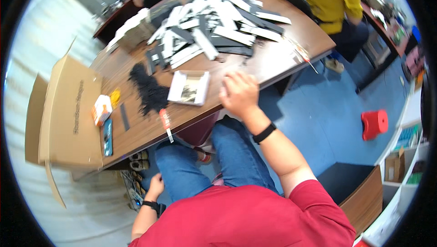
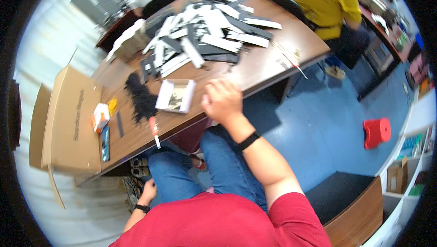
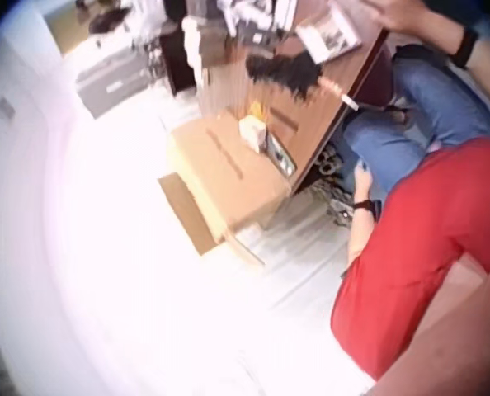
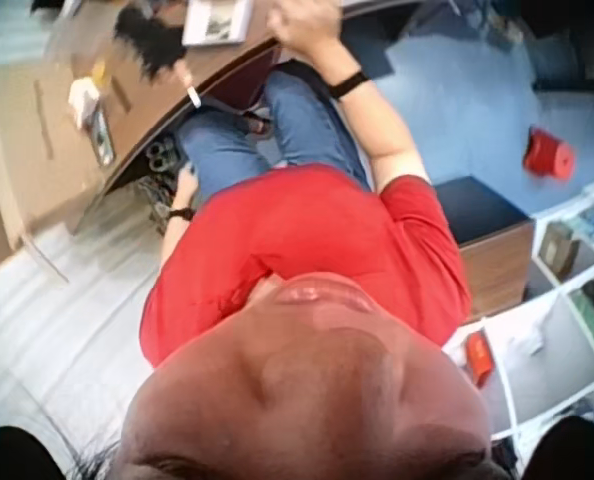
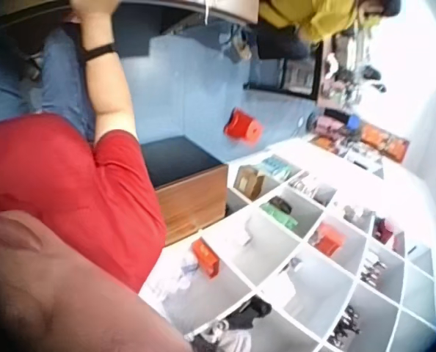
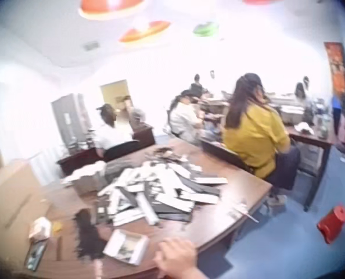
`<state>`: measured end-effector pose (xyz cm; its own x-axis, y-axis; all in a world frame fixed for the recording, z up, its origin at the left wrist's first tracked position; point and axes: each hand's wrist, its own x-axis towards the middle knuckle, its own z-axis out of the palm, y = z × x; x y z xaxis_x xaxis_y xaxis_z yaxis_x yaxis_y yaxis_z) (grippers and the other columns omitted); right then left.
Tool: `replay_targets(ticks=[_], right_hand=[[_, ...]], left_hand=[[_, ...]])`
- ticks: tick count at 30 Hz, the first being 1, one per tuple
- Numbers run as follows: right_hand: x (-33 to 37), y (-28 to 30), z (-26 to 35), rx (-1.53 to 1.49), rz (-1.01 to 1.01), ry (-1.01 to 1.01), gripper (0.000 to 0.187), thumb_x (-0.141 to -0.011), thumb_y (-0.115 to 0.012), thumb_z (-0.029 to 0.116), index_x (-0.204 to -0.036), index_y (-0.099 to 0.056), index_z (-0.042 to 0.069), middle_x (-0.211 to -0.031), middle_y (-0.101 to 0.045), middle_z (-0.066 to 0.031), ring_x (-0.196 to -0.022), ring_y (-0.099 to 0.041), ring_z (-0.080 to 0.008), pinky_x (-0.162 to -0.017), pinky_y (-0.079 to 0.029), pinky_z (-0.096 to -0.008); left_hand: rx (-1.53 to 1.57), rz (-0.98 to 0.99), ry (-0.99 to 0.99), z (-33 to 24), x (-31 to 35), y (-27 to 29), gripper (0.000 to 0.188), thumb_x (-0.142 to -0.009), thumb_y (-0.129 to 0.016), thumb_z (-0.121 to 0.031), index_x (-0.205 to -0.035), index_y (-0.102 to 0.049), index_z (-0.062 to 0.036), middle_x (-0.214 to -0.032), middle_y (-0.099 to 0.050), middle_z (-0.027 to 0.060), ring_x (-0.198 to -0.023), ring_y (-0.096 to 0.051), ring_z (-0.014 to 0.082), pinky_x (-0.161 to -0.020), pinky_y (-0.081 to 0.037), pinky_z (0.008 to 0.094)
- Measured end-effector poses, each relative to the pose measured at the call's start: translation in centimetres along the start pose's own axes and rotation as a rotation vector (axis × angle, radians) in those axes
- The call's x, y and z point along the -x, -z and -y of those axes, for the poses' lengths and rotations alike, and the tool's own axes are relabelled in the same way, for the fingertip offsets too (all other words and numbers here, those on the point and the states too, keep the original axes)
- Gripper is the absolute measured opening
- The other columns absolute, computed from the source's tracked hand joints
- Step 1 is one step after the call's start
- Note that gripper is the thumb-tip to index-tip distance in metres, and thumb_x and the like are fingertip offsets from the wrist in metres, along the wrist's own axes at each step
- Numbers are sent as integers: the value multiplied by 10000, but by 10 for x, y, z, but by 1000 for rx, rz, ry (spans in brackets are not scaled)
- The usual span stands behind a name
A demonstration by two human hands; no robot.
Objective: Manually assemble product hanging tags by threading elastic cords through cardstock tags.
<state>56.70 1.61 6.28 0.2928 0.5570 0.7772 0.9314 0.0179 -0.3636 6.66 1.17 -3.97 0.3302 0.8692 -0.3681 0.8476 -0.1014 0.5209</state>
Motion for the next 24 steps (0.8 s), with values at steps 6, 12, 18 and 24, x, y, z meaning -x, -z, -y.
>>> replay_targets(ticks=[6, 12, 18, 24], right_hand=[[0, 0, 13, 79, 42, 20, 223, -698, -586, 202, -887, -617, 87, -1012, -613, -43, -990, -545, -237, -846, -373, -400], [3, 2, 21, 83, 40, 44, 179, -716, -556, 128, -873, -630, 83, -1028, -641, -41, -982, -571, -237, -860, -373, -381], [2, 0, 22, 112, 29, 132, 202, -732, -546, 127, -907, -636, 80, -1053, -641, -45, -1004, -565, -241, -874, -366, -385], [7, -3, 22, 112, 13, 101, 201, -738, -533, 127, -899, -643, 78, -1032, -649, -49, -987, -573, -234, -873, -366, -379]], left_hand=[[-35, -326, -361, -74, 14, 58, 191, -795, -624, -83, -971, -634, -9, -958, -636, 153, -924, -615, 305, -816, -490, 357], [34, -418, -587, -165, 21, 120, 199, -789, -646, -85, -974, -634, -12, -989, -635, 147, -959, -603, 311, -844, -481, 361], [-16, -696, -1033, -256, 82, 244, 428, -751, -716, -87, -1145, -557, -37, -1080, -606, 160, -1005, -587, 295, -886, -458, 394], [1, -1131, -1452, -311, 124, 285, 572, -723, -768, -198, -1191, -485, -31, -1124, -574, 200, -1056, -546, 337, -916, -432, 465]])
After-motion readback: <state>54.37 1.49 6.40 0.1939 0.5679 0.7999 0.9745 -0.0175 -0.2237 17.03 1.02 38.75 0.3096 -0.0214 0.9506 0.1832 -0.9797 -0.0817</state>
